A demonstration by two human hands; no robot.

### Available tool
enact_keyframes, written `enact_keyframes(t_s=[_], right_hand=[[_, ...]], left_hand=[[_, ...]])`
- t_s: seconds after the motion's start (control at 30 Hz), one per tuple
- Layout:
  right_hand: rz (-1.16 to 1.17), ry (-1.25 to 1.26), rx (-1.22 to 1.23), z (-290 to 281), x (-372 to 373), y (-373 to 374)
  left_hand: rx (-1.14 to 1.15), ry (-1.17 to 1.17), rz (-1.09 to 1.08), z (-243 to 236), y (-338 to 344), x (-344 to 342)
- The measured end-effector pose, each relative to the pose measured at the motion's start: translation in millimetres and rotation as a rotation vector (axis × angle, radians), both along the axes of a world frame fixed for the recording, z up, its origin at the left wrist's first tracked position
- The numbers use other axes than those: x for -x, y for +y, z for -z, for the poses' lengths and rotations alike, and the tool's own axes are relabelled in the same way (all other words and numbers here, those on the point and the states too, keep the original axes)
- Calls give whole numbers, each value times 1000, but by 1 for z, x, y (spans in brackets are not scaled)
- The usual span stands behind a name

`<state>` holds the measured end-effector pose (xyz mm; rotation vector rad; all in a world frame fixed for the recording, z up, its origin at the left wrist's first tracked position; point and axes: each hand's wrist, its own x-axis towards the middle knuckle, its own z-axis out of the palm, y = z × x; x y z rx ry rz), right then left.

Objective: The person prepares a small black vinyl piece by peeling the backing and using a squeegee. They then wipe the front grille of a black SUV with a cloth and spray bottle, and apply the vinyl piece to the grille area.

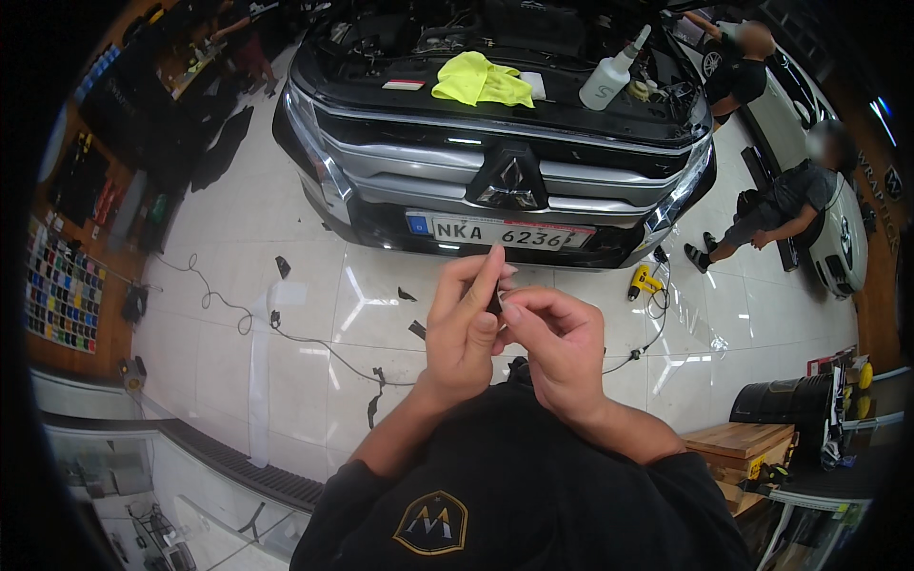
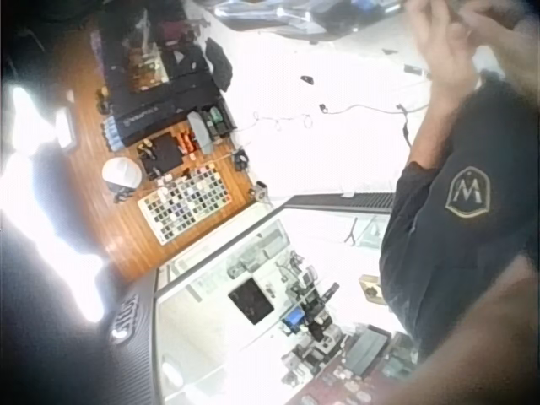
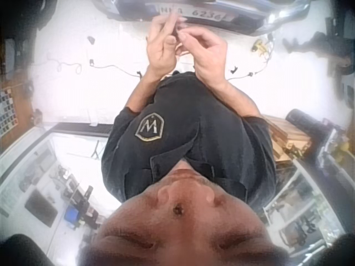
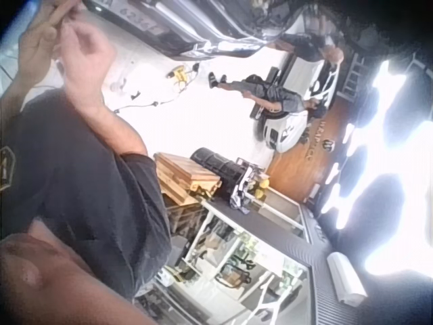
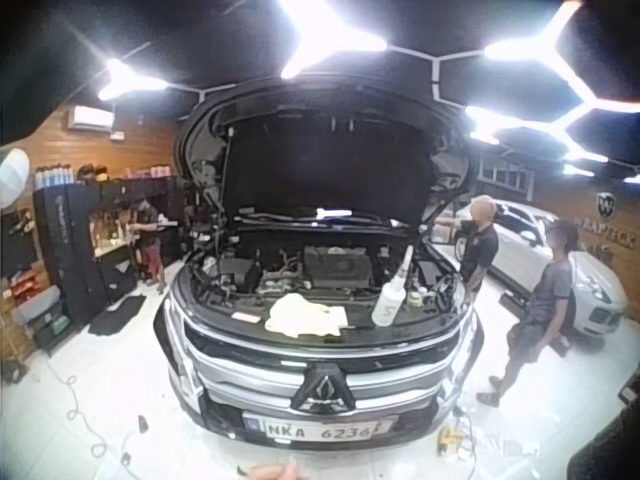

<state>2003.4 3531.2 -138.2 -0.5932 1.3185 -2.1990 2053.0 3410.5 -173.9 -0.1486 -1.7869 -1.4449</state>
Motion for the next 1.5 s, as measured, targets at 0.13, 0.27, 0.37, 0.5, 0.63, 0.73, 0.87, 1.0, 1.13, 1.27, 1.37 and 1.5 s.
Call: enact_keyframes(t_s=[0.13, 0.27, 0.37, 0.5, 0.63, 0.73, 0.87, 1.0, 1.13, 1.27, 1.37, 1.5], right_hand=[[36, 47, 11, 5, 6, -3], [45, 77, -7, 6, 9, -4], [67, 95, -40, 9, 10, -5], [52, 108, -17, 11, 10, -5], [37, 131, 12, 12, 11, -4], [22, 139, -15, 13, 14, -2], [29, 153, 29, 14, 13, -3], [8, 194, 24, 15, 14, -1], [-29, 301, 55, 11, 15, 2], [-7, 296, 38, 7, 13, 3], [30, 381, -33, 3, 22, 2], [-2, 482, -60, 9, 32, 3]], left_hand=[[-2, 3, 76, 2, 1, 8], [44, -56, -53, -3, 2, 2], [0, -96, -132, -1, 1, -4], [-113, -144, -14, 3, -14, -3], [-255, -146, 123, 1, -15, -6], [-295, -100, 126, -5, -9, -7], [-338, -79, 142, -2, -8, -6], [-335, -109, 123, -6, -5, -11], [-304, -111, 137, -12, -7, -17], [-283, -98, 121, -20, -7, -21], [-319, -126, 110, -23, -6, -24], [-281, -110, 134, -24, -5, -23]])
